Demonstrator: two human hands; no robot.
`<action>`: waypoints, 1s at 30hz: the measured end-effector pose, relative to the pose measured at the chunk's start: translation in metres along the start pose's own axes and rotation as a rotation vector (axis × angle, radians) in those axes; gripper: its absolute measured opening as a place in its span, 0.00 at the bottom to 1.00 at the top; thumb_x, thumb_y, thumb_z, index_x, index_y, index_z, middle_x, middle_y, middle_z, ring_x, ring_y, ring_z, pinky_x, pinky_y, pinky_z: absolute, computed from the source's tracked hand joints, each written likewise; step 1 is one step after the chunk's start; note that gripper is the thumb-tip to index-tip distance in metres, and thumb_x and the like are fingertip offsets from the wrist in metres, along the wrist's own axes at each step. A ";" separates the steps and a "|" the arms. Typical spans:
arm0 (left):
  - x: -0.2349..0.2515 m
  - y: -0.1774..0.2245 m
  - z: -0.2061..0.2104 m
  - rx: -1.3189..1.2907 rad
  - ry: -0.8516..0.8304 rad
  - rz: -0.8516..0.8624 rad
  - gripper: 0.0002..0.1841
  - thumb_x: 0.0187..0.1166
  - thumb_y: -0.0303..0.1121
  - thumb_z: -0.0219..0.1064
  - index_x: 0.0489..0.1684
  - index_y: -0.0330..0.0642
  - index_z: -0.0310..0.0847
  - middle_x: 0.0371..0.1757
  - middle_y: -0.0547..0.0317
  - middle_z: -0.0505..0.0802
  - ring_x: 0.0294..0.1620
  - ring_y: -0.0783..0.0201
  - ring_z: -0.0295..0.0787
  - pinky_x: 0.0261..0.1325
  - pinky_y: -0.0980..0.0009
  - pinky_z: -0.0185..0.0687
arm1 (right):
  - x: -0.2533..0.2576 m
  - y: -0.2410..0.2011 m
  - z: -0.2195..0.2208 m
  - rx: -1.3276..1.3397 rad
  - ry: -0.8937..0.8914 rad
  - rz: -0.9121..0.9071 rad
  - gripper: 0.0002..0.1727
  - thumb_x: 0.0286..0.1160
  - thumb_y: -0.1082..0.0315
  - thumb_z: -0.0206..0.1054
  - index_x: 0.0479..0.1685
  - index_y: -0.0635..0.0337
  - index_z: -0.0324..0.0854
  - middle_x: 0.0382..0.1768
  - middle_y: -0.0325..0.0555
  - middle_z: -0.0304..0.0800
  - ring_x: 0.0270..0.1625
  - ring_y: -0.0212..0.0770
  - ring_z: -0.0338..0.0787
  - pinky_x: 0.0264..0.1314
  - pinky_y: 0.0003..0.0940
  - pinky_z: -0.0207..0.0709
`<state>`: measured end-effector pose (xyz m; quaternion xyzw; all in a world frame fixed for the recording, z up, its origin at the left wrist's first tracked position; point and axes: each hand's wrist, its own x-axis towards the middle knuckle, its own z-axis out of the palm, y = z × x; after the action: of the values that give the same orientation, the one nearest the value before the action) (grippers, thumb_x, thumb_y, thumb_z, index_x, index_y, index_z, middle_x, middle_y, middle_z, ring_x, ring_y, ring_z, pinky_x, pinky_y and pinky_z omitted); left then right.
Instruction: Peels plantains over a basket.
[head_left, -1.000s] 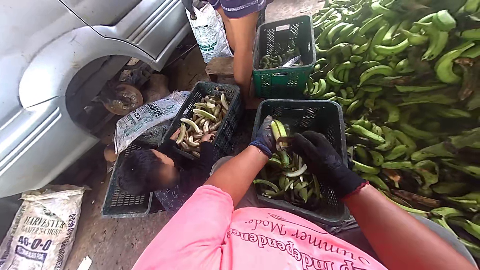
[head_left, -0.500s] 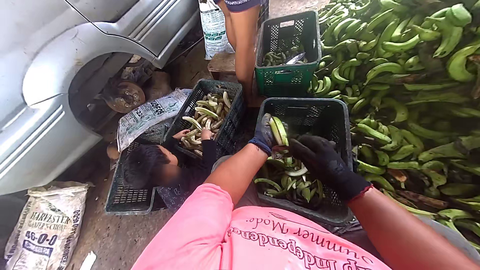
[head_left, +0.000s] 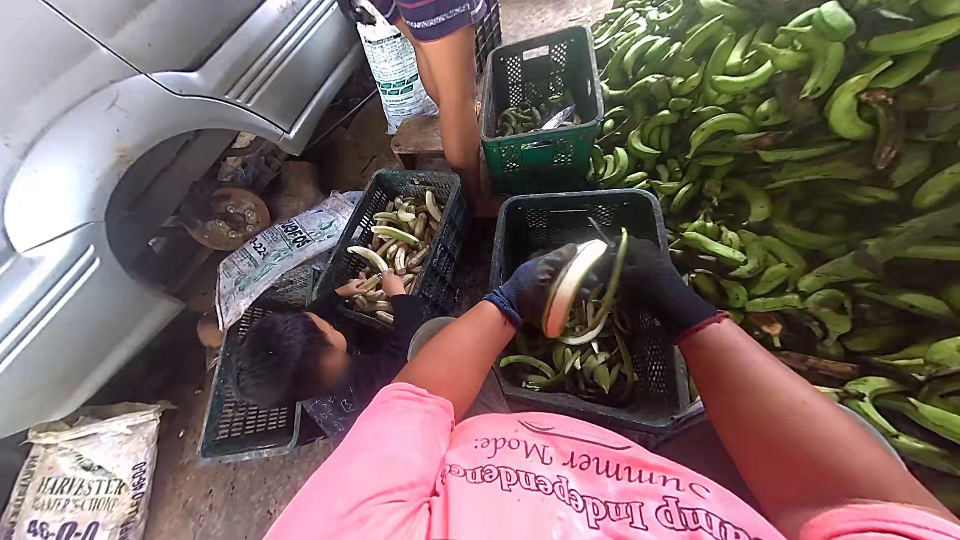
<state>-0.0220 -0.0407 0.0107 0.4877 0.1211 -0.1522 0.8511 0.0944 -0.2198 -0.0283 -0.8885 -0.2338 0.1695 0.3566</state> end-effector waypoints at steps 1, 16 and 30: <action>0.000 0.002 -0.003 -0.075 -0.001 0.007 0.24 0.93 0.52 0.40 0.60 0.46 0.78 0.40 0.53 0.91 0.33 0.63 0.89 0.34 0.69 0.87 | 0.000 0.003 -0.004 0.026 0.017 -0.006 0.20 0.85 0.64 0.63 0.71 0.62 0.77 0.62 0.66 0.83 0.68 0.66 0.82 0.68 0.70 0.74; 0.011 0.002 -0.020 -0.219 -0.030 0.157 0.26 0.94 0.51 0.37 0.56 0.45 0.81 0.38 0.57 0.91 0.37 0.66 0.89 0.42 0.67 0.89 | -0.034 -0.021 0.011 -0.024 0.189 -0.780 0.19 0.83 0.61 0.63 0.70 0.50 0.85 0.58 0.57 0.86 0.63 0.59 0.85 0.65 0.63 0.79; -0.001 0.022 -0.040 0.626 0.224 0.196 0.22 0.88 0.41 0.60 0.78 0.44 0.76 0.64 0.49 0.90 0.61 0.61 0.88 0.66 0.57 0.83 | -0.040 -0.031 -0.026 0.527 0.116 -0.237 0.25 0.85 0.45 0.57 0.74 0.46 0.77 0.46 0.44 0.87 0.37 0.38 0.87 0.36 0.43 0.85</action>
<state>-0.0172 0.0048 0.0089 0.7483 0.1136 -0.0451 0.6520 0.0642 -0.2365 0.0171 -0.7401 -0.2629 0.1303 0.6051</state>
